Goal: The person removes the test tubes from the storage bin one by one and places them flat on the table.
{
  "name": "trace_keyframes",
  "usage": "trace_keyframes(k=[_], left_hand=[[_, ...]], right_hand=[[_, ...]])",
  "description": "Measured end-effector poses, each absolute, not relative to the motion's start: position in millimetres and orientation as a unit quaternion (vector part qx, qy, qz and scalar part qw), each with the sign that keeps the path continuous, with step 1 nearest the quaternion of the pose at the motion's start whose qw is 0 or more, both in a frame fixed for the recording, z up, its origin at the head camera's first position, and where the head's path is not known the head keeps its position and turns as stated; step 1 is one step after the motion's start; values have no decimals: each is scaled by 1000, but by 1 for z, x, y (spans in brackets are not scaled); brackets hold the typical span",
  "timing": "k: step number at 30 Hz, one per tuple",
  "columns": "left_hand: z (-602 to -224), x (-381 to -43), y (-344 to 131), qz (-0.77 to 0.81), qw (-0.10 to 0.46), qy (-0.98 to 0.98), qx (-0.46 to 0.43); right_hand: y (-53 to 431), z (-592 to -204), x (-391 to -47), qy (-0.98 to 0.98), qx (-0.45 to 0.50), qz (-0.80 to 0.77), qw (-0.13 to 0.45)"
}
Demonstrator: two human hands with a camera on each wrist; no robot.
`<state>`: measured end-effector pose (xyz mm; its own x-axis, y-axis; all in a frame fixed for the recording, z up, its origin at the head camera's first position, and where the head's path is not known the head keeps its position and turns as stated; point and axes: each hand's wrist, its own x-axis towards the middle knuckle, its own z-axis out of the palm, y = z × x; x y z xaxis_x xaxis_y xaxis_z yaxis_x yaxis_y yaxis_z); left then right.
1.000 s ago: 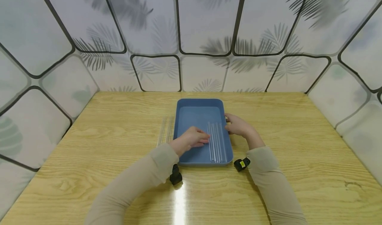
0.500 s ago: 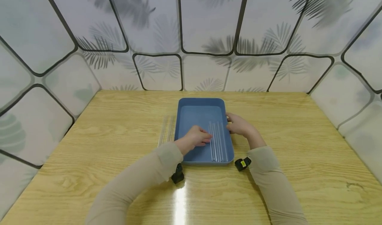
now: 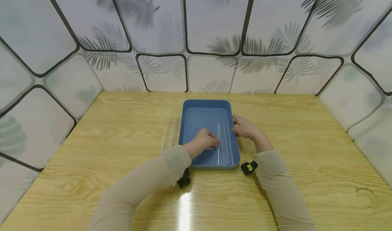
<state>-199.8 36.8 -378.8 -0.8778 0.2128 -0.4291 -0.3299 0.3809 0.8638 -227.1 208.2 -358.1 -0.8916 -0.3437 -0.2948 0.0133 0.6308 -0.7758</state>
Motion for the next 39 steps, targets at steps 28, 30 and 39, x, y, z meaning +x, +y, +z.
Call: trace_keyframes(k=[28, 30, 39], left_hand=[[-376, -198, 35, 551, 244, 798, -13], [-375, -198, 35, 554, 245, 796, -9], [-370, -201, 30, 570, 237, 786, -6]], right_hand=[[209, -360, -229, 877, -91, -421, 214], [210, -360, -229, 876, -92, -423, 214], [210, -360, -229, 875, -95, -425, 211]])
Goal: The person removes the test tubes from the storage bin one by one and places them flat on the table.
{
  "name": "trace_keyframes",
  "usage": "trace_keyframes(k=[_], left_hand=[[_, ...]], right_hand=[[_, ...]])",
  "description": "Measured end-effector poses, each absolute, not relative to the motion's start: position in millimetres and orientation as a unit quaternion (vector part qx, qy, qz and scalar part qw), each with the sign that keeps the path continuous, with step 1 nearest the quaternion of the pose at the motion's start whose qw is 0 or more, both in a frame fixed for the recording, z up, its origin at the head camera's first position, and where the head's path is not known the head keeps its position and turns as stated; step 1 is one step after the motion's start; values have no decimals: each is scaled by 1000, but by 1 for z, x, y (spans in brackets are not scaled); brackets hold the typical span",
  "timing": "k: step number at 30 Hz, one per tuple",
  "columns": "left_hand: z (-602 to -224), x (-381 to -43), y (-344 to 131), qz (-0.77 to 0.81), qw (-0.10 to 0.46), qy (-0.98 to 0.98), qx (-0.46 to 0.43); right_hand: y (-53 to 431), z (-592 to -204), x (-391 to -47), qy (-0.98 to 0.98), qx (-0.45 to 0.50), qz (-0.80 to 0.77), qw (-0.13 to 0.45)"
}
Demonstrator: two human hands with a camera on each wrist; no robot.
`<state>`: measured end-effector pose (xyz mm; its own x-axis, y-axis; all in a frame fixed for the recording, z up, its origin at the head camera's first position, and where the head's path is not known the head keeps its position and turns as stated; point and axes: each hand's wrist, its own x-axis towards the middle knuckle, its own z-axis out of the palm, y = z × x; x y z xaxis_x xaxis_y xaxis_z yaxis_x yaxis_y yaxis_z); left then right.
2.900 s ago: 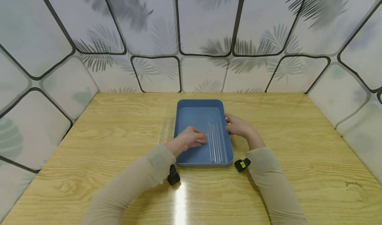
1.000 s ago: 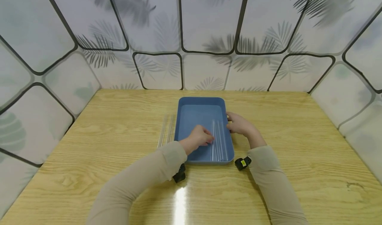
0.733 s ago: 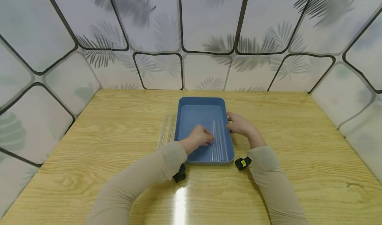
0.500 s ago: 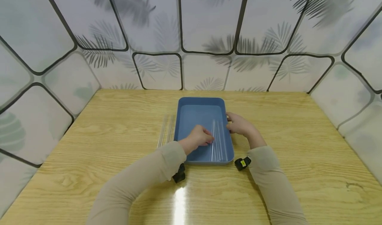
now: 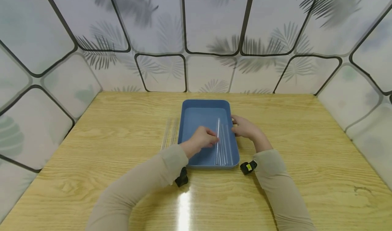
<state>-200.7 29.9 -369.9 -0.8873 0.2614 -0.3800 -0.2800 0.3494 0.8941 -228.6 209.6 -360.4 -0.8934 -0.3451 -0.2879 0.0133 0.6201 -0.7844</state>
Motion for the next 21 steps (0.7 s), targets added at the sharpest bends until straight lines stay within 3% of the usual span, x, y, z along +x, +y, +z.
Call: trace_keyframes(k=[21], left_hand=[[-349, -200, 16, 657, 192, 728, 23]], right_hand=[[207, -359, -228, 884, -87, -405, 214]])
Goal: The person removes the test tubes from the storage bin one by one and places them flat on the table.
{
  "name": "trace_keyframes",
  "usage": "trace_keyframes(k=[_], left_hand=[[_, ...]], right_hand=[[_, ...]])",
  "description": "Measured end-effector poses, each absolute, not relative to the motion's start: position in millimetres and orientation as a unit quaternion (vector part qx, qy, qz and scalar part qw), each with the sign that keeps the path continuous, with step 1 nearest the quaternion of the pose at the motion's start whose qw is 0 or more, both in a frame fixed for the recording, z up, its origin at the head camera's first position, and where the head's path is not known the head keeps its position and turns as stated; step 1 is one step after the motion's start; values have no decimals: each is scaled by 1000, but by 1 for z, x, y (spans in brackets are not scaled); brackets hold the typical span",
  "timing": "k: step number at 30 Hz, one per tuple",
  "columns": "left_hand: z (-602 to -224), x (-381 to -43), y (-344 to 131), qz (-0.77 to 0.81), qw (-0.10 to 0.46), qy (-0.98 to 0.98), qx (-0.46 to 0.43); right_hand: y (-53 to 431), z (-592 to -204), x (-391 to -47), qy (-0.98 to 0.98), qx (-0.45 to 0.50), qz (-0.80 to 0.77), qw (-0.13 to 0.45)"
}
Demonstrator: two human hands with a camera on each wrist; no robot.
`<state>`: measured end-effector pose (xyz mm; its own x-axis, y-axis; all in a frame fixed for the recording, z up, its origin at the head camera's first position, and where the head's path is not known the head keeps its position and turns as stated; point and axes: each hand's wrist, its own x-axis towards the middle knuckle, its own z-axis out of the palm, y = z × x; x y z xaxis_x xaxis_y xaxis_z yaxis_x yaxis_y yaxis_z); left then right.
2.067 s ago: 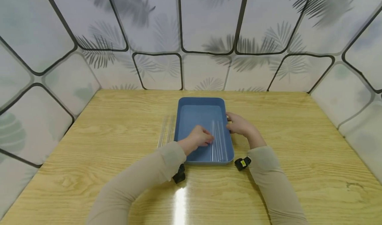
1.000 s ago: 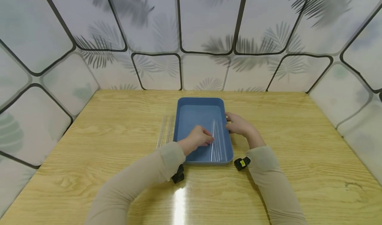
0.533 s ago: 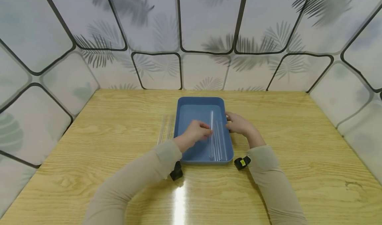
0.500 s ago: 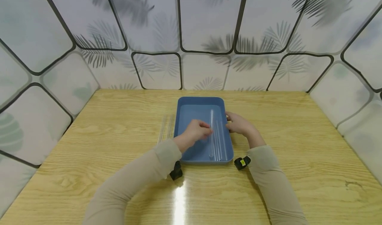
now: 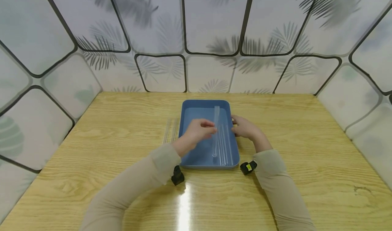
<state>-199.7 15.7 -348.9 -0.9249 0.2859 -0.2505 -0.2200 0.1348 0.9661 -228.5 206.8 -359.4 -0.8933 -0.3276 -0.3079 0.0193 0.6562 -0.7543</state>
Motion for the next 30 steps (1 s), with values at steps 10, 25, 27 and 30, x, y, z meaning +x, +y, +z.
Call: trace_keyframes(k=[10, 25, 27, 30], left_hand=[[-349, -199, 11, 679, 179, 711, 36], [-351, -197, 1, 679, 173, 711, 54], [-351, -197, -2, 679, 173, 712, 54], [-352, -196, -7, 677, 172, 713, 50]], right_hand=[[208, -362, -230, 880, -80, -416, 215], [208, -362, -229, 879, -84, -418, 213], [208, -361, -229, 879, -86, -418, 213], [208, -361, -229, 878, -86, -420, 213]])
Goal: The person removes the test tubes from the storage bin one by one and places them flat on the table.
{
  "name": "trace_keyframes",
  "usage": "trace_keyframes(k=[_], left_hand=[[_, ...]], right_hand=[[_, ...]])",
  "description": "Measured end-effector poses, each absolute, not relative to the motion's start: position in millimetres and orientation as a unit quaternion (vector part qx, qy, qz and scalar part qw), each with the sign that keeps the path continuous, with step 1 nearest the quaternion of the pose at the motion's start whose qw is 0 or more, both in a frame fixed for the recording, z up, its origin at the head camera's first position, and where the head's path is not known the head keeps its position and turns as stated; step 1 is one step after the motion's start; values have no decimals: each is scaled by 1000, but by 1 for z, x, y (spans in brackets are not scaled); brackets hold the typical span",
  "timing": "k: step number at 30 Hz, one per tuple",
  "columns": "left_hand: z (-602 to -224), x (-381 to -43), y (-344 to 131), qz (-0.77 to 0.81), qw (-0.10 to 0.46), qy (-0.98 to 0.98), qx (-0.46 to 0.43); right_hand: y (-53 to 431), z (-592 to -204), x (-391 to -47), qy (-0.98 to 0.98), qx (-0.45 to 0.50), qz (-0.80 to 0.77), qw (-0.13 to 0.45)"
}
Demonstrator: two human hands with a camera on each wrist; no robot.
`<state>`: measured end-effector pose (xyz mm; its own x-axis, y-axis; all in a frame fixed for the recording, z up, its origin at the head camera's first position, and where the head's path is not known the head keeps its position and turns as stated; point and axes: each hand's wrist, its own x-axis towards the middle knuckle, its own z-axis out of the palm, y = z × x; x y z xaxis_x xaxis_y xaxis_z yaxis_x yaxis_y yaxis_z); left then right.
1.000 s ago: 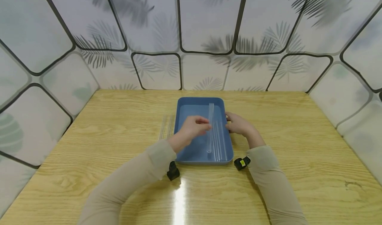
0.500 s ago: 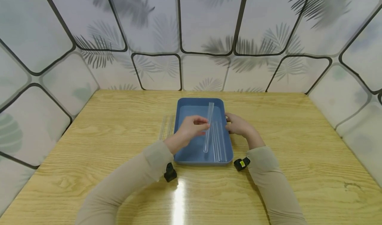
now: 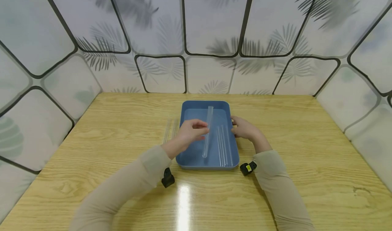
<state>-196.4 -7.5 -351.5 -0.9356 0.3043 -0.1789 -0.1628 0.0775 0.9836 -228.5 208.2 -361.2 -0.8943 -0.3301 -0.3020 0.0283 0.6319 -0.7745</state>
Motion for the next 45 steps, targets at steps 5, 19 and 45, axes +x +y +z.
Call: trace_keyframes(k=[5, 19, 45], left_hand=[[-350, -196, -17, 678, 170, 714, 39], [-350, -196, -40, 675, 171, 717, 23], [-354, -193, -95, 678, 155, 718, -4]], right_hand=[[208, -361, -229, 876, -86, -423, 215], [207, -361, -230, 882, -82, -413, 214], [208, -361, -229, 879, -85, -417, 213]])
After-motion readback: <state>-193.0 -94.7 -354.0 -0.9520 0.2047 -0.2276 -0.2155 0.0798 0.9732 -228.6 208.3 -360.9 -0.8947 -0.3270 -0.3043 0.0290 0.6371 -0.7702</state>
